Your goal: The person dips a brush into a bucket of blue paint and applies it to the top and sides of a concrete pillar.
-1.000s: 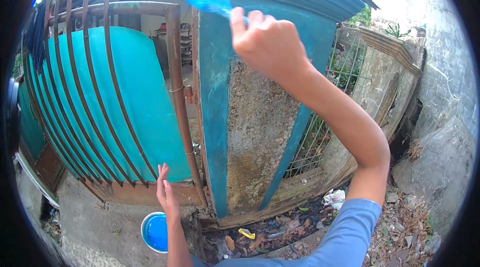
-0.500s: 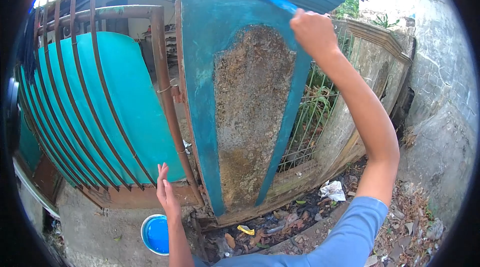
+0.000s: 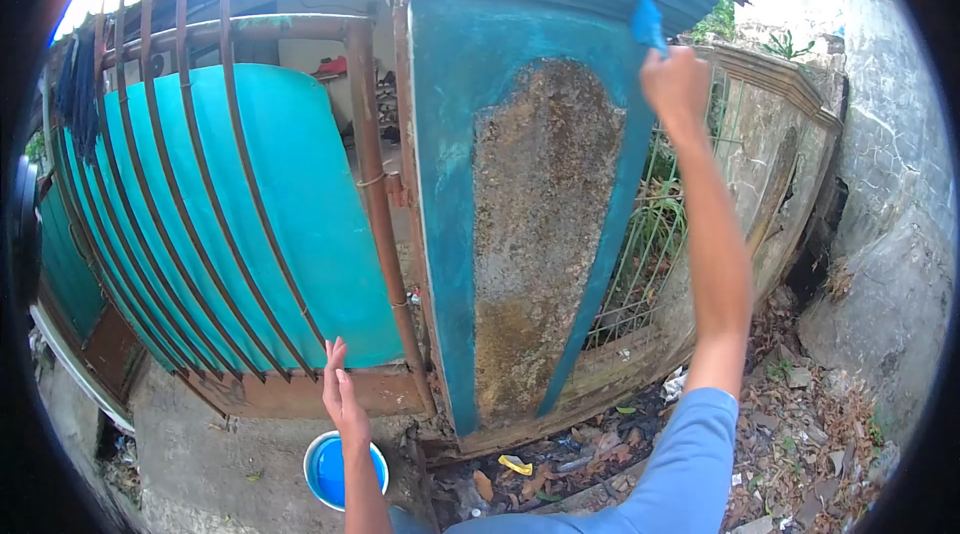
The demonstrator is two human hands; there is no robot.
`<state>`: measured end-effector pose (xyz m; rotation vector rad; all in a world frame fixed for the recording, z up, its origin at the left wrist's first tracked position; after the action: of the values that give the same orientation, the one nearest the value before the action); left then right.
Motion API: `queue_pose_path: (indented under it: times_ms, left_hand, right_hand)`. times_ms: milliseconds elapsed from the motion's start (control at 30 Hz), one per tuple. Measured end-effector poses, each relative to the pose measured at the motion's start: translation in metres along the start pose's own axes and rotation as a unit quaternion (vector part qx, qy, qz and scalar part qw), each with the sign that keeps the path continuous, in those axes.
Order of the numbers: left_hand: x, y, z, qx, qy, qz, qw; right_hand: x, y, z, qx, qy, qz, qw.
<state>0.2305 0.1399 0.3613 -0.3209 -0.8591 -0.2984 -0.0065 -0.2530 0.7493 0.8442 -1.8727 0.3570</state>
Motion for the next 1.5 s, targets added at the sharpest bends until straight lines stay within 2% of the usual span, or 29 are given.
queue_pose_path:
  times_ms: [67, 100, 167, 300, 400, 500, 600, 633, 733, 767, 833, 900, 1000, 1100, 1133, 1267, 1400, 1500]
  left_hand:
    - [0.003, 0.006, 0.000, 0.004, -0.004, 0.000, 1.000]
    - [0.004, 0.008, -0.001, 0.006, -0.004, -0.002, 1.000]
    - [0.004, 0.011, -0.003, 0.006, -0.002, -0.005, 1.000]
    - [-0.001, 0.023, -0.011, 0.002, 0.008, 0.008, 1.000]
    - [-0.004, 0.035, -0.009, 0.029, 0.021, 0.021, 0.999]
    - [-0.005, 0.038, -0.013, 0.030, 0.033, 0.025, 0.999]
    - [-0.003, 0.029, -0.013, 0.028, 0.027, 0.010, 0.999]
    - [-0.004, 0.029, -0.013, 0.029, 0.026, 0.007, 0.999]
    - [-0.003, 0.025, -0.017, 0.028, 0.015, 0.013, 0.999]
    - [-0.003, 0.025, -0.020, 0.028, 0.020, 0.016, 0.999]
    - [-0.006, 0.026, -0.021, 0.030, 0.031, 0.019, 0.999]
    - [-0.004, 0.022, -0.020, 0.026, 0.030, 0.022, 0.999]
    - [0.001, 0.012, -0.018, 0.019, 0.024, 0.009, 0.999]
    - [0.005, -0.002, -0.010, 0.006, 0.013, -0.004, 1.000]
    - [0.004, -0.004, -0.009, 0.006, 0.013, -0.007, 1.000]
    - [0.001, -0.002, -0.009, 0.006, 0.005, 0.001, 1.000]
    - [0.000, -0.004, -0.004, 0.014, 0.017, 0.000, 1.000]
    - [0.002, -0.017, 0.005, 0.024, -0.002, -0.014, 1.000]
  right_hand:
    - [-0.038, 0.000, -0.053, 0.057, -0.004, -0.018, 0.998]
    - [-0.057, 0.004, -0.080, 0.076, 0.022, -0.005, 0.997]
    - [-0.090, 0.006, -0.125, 0.169, 0.057, -0.047, 0.983]
    - [-0.144, 0.011, -0.188, 0.223, 0.116, -0.015, 0.968]
    - [-0.157, 0.007, -0.187, 0.240, 0.129, -0.030, 0.962]
    - [-0.167, 0.015, -0.176, 0.248, 0.179, -0.008, 0.952]
    - [-0.161, 0.013, -0.173, 0.102, 0.239, 0.053, 0.964]
    - [-0.151, 0.010, -0.167, 0.102, 0.237, 0.053, 0.965]
    - [-0.130, 0.010, -0.155, -0.046, 0.321, 0.105, 0.940]
    - [-0.124, 0.015, -0.149, -0.045, 0.323, 0.105, 0.939]
    - [-0.115, 0.021, -0.138, -0.129, 0.344, 0.096, 0.925]
    - [-0.109, 0.028, -0.131, -0.135, 0.357, 0.082, 0.921]
    - [-0.123, 0.056, -0.142, -0.074, 0.454, 0.124, 0.879]
    - [-0.119, 0.043, -0.162, -0.103, 0.464, 0.120, 0.872]
    - [-0.113, 0.033, -0.166, -0.149, 0.451, 0.125, 0.871]
    - [-0.097, 0.046, -0.157, -0.171, 0.453, 0.115, 0.868]
    - [-0.103, 0.064, -0.156, -0.133, 0.473, 0.111, 0.864]
    - [-0.118, 0.068, -0.172, -0.075, 0.507, 0.149, 0.845]
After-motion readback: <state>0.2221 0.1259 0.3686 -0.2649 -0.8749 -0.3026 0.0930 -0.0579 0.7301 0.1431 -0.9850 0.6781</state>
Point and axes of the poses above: each hand's wrist, its own x-axis towards the middle knuckle, its own y-axis out of the back of the hand, z = x × y, the point moved 6 cm from there along x, towards the middle knuckle, and after that the axes turned 15 degrees about -y, right-handed, at the moved point
